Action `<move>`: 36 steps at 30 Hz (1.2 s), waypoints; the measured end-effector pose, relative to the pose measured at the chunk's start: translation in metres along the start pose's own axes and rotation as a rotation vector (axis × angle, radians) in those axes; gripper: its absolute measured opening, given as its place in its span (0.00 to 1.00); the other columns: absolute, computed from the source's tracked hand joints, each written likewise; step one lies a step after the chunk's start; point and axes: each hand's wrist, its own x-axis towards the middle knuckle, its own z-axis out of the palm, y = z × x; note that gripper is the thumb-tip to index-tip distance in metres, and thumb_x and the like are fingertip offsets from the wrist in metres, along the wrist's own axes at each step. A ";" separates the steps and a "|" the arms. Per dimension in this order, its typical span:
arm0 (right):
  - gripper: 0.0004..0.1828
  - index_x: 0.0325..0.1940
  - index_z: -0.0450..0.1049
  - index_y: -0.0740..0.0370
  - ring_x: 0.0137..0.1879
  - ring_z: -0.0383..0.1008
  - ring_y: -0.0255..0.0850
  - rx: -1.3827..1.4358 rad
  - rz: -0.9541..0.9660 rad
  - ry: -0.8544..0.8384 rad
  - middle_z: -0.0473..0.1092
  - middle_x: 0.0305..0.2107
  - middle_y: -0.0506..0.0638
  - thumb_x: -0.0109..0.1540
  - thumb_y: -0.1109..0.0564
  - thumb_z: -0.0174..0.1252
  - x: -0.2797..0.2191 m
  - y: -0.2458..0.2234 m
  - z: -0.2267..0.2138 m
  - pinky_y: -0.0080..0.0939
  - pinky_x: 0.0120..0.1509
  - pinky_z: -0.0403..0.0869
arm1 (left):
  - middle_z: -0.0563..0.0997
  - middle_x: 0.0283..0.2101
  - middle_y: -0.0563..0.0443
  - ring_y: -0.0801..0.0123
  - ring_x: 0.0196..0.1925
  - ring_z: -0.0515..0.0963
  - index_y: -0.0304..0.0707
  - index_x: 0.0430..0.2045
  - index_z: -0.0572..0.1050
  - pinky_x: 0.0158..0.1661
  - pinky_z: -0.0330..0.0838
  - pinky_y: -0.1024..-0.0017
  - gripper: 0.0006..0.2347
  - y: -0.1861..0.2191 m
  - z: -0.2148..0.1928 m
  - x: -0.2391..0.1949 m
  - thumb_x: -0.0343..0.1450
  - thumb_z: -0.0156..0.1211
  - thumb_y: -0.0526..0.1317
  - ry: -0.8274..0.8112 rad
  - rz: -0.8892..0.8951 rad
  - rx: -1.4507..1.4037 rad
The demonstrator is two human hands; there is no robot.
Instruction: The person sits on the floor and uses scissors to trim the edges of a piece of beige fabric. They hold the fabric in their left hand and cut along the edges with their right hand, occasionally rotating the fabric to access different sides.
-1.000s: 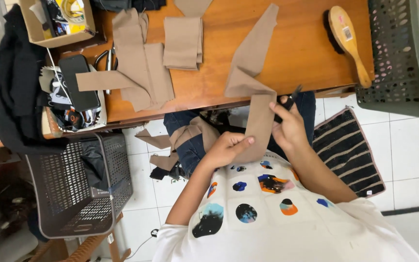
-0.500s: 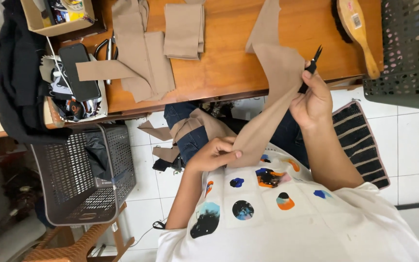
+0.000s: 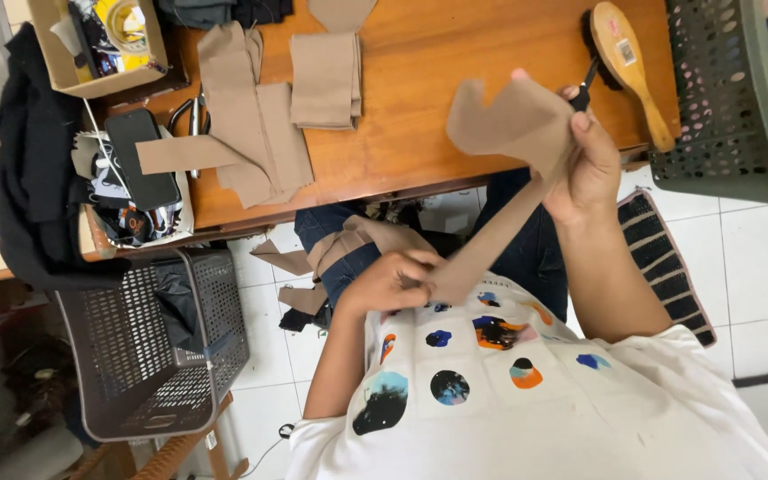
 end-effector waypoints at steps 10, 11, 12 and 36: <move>0.14 0.36 0.60 0.53 0.56 0.64 0.44 -0.130 -0.038 -0.020 0.58 0.55 0.60 0.53 0.66 0.54 -0.012 -0.002 0.047 0.36 0.56 0.68 | 0.56 0.14 0.59 0.78 0.19 0.56 0.37 0.02 0.54 0.23 0.50 0.79 0.13 -0.010 -0.024 0.002 0.54 0.53 0.34 -0.235 -0.281 0.232; 0.14 0.37 0.58 0.55 0.50 0.68 0.44 -0.174 -0.065 -0.069 0.58 0.55 0.61 0.53 0.69 0.51 -0.015 0.001 0.050 0.34 0.50 0.71 | 0.61 0.30 0.40 0.54 0.34 0.60 0.26 0.20 0.61 0.35 0.55 0.62 0.16 -0.002 -0.025 0.009 0.55 0.57 0.42 -0.115 -0.182 0.242; 0.15 0.38 0.57 0.57 0.45 0.72 0.43 -0.218 -0.093 -0.117 0.58 0.55 0.62 0.54 0.72 0.48 -0.018 0.003 0.052 0.31 0.44 0.74 | 0.66 0.46 0.20 0.31 0.48 0.65 0.16 0.38 0.67 0.46 0.60 0.46 0.30 0.007 -0.026 0.016 0.55 0.60 0.51 0.004 -0.082 0.251; 0.24 0.35 0.54 0.60 0.63 0.53 0.47 -0.828 -0.174 -0.276 0.54 0.56 0.68 0.44 0.70 0.59 -0.072 0.002 0.017 0.39 0.60 0.53 | 0.72 0.48 0.46 0.62 0.50 0.71 0.41 0.48 0.63 0.52 0.58 0.61 0.19 -0.142 -0.051 0.065 0.65 0.56 0.44 0.826 0.039 -1.174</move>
